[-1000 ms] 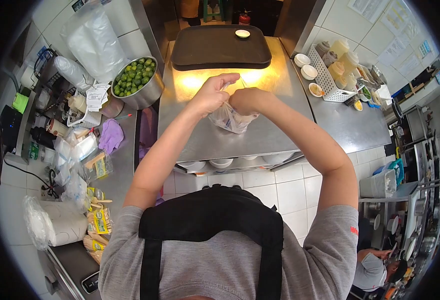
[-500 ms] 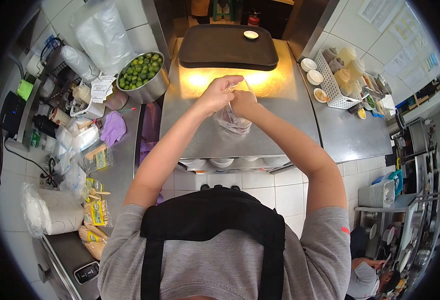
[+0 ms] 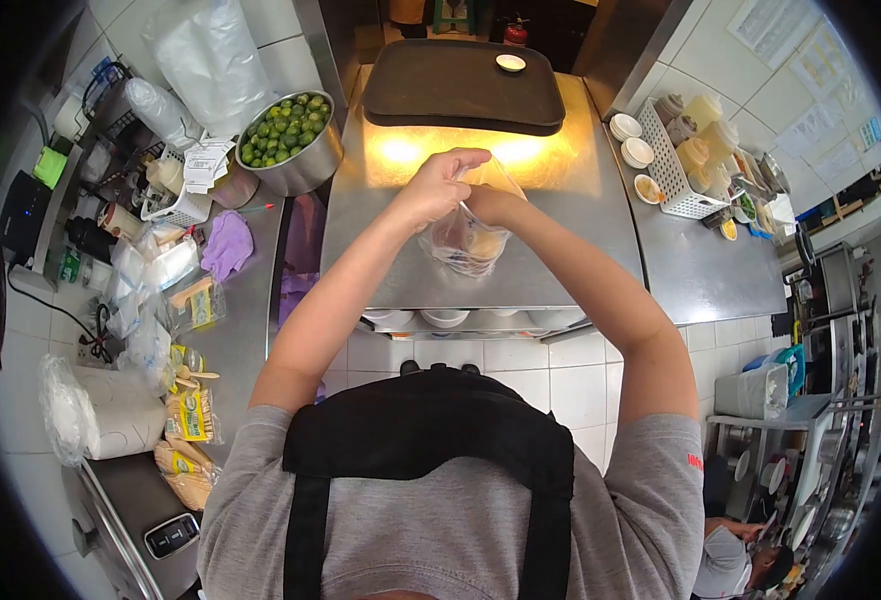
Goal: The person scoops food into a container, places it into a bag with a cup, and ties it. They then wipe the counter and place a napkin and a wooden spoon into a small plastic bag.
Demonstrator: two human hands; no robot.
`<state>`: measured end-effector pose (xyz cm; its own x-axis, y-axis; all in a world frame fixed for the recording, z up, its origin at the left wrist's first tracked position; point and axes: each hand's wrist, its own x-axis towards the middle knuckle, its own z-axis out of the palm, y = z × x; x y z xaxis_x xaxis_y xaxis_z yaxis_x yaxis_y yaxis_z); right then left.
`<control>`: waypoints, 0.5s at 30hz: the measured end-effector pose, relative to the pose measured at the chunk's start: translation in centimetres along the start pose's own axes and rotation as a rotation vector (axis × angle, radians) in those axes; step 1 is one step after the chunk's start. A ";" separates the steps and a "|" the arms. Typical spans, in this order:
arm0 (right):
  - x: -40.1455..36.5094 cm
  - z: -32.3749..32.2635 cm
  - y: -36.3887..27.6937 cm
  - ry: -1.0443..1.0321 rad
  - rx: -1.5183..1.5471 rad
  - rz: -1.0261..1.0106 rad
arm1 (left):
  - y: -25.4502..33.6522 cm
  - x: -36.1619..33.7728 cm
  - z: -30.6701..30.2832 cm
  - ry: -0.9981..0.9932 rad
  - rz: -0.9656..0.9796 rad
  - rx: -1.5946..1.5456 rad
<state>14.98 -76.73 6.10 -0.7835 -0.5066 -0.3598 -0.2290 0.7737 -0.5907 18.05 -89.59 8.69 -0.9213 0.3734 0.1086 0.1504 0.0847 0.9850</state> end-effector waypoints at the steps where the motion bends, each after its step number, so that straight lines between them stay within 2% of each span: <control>1: -0.2 0.0 -0.3 0.004 0.006 0.003 | 0.4 -0.1 0.1 0.004 -0.010 0.007; 3: -0.4 0.0 -0.7 -0.031 -0.102 0.068 | 0.1 0.2 0.4 -0.003 -0.006 0.019; 6: 0.4 0.0 -0.2 -0.095 -0.184 -0.036 | -0.4 0.1 0.0 0.015 0.039 0.075; 8: -0.5 -0.8 -1.1 -0.077 -0.304 0.003 | -0.3 -0.3 -0.4 0.034 0.077 0.117; 10: -2.9 -2.2 -3.4 -0.061 -0.424 0.042 | 2.1 -1.8 -0.9 0.014 -0.043 -0.017; 12: -5.3 -3.6 -5.3 0.014 -0.485 -0.131 | 1.2 -2.2 -1.4 0.053 -0.023 0.030; 14: -7.1 -5.1 -6.0 -0.014 -0.510 -0.195 | 0.7 -2.5 -1.8 0.084 0.000 0.081; 15: -7.7 -5.6 -5.8 -0.044 -0.538 -0.259 | 0.6 -2.6 -2.2 0.105 -0.024 -0.046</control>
<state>19.16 -75.16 16.32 -0.6413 -0.7105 -0.2895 -0.6784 0.7014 -0.2187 19.80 -92.53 9.29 -0.9572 0.2730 0.0958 0.1133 0.0488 0.9924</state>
